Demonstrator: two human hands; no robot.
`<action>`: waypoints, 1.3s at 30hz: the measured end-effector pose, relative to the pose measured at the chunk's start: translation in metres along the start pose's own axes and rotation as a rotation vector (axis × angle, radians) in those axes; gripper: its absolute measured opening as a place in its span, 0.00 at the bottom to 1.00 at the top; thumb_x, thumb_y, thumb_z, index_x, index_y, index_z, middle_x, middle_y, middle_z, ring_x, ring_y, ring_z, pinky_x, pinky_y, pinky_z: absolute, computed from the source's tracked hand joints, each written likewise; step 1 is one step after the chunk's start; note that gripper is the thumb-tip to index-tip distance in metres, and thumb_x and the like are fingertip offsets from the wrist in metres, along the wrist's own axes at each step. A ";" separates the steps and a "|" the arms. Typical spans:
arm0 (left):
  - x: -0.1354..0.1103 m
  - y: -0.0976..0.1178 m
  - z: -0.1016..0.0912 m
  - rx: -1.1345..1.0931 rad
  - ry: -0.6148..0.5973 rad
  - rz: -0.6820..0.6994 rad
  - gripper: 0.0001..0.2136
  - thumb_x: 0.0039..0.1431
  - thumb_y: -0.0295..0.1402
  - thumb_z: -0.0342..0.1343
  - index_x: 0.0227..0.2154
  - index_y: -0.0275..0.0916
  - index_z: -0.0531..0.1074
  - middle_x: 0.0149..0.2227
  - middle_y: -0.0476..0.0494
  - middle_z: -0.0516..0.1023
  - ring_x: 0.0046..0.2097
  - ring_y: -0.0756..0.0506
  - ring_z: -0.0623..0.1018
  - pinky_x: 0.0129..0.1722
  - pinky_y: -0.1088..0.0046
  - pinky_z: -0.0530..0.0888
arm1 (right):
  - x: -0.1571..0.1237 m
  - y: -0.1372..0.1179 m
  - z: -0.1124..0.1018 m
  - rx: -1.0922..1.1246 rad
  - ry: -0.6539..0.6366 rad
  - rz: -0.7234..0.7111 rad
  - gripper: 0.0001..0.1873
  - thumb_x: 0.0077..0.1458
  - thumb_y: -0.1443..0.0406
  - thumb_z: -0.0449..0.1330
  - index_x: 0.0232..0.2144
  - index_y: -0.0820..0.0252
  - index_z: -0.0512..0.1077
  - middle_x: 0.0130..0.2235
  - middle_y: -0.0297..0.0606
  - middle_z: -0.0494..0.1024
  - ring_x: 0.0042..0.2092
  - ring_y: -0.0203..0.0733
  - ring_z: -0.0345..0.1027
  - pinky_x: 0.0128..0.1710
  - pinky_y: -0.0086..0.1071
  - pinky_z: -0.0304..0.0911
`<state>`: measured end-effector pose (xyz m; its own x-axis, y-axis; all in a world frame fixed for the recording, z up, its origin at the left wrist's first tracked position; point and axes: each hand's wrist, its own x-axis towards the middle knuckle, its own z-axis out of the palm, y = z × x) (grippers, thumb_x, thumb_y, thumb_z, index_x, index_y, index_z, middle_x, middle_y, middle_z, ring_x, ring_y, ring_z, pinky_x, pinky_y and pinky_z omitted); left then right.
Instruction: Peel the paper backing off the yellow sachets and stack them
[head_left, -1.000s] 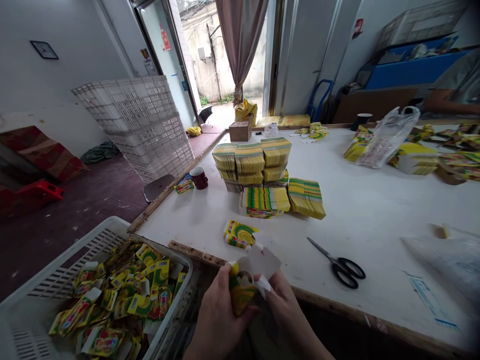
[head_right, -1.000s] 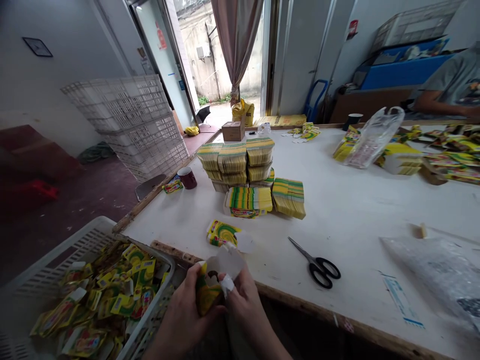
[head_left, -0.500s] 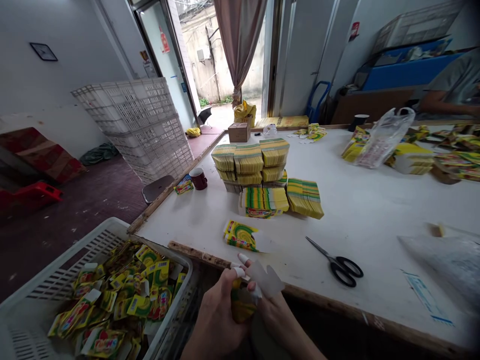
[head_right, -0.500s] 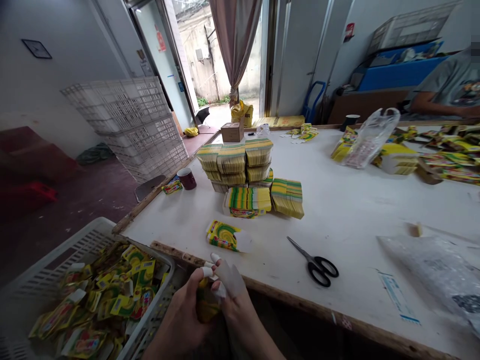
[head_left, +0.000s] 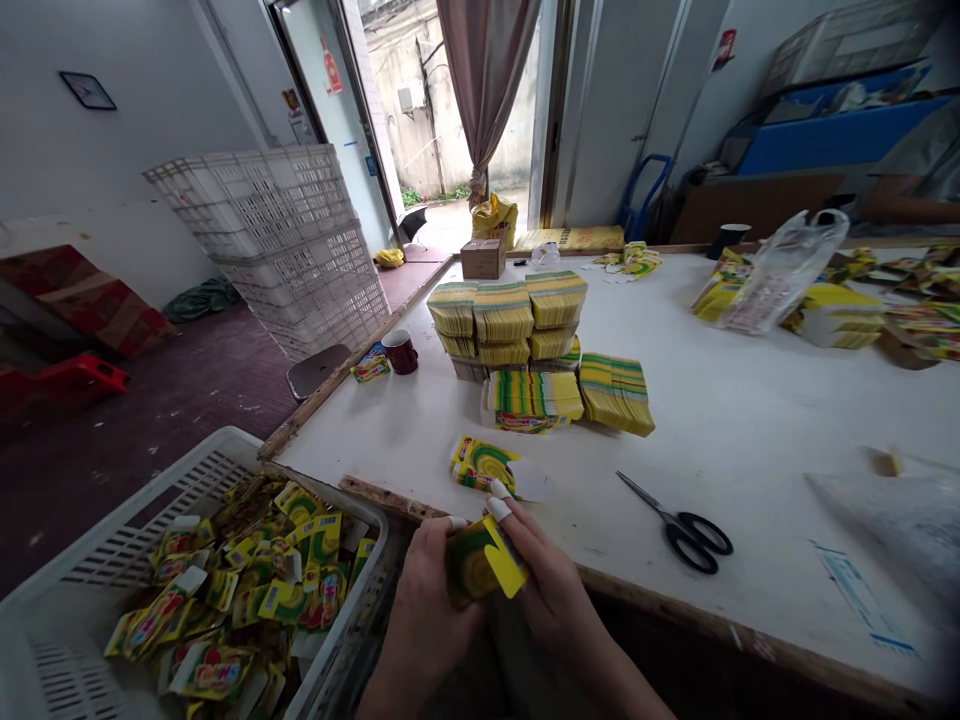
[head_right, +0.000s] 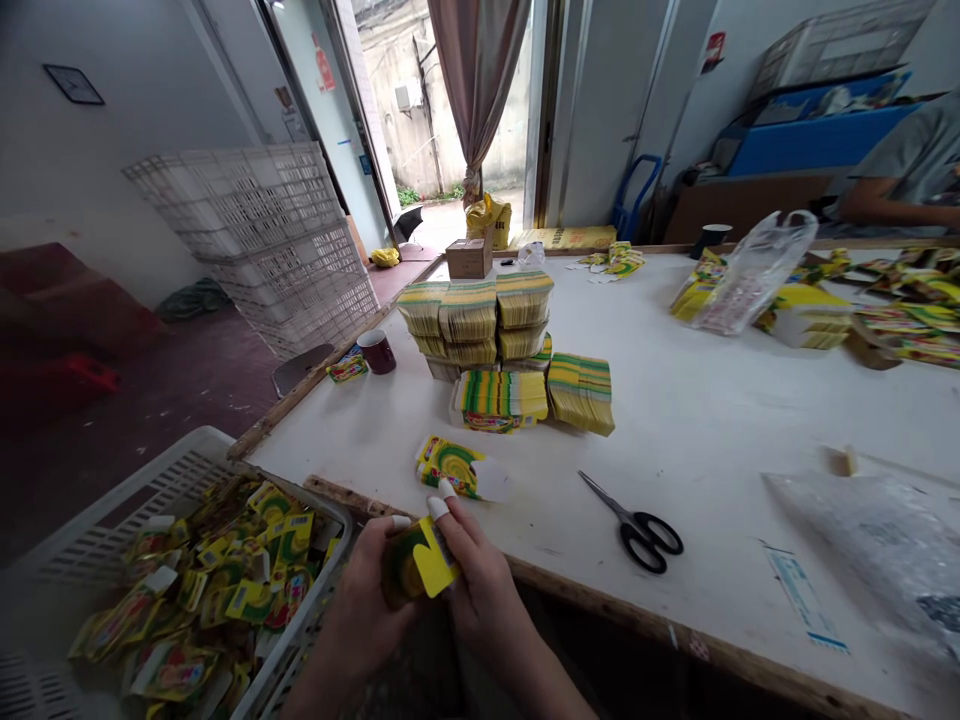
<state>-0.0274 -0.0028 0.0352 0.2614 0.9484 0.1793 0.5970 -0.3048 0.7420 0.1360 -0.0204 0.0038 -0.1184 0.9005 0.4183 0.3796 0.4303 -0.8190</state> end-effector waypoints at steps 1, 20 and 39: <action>0.002 0.001 -0.005 0.009 -0.013 0.013 0.22 0.44 0.27 0.59 0.45 0.41 0.63 0.43 0.41 0.73 0.46 0.39 0.75 0.45 0.58 0.74 | 0.000 0.000 -0.001 -0.025 -0.041 -0.004 0.34 0.58 0.73 0.48 0.66 0.57 0.50 0.66 0.50 0.55 0.67 0.50 0.47 0.60 0.46 0.56; 0.006 -0.015 -0.014 0.117 -0.036 -0.010 0.26 0.48 0.41 0.62 0.49 0.39 0.64 0.45 0.39 0.76 0.47 0.39 0.77 0.46 0.62 0.75 | 0.011 0.000 -0.016 0.240 -0.165 0.115 0.34 0.53 0.65 0.61 0.60 0.58 0.56 0.61 0.52 0.61 0.63 0.51 0.56 0.57 0.45 0.60; 0.012 -0.035 0.004 -0.552 0.239 -0.256 0.35 0.47 0.48 0.62 0.56 0.40 0.57 0.58 0.32 0.65 0.58 0.37 0.67 0.55 0.57 0.68 | 0.061 0.046 -0.002 -0.405 0.076 0.358 0.29 0.46 0.79 0.52 0.52 0.65 0.56 0.41 0.44 0.70 0.43 0.46 0.66 0.43 0.39 0.63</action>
<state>-0.0423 0.0185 0.0091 -0.0513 0.9977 0.0447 0.1243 -0.0380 0.9915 0.1483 0.0545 -0.0076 0.1442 0.9728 0.1812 0.7089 0.0262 -0.7048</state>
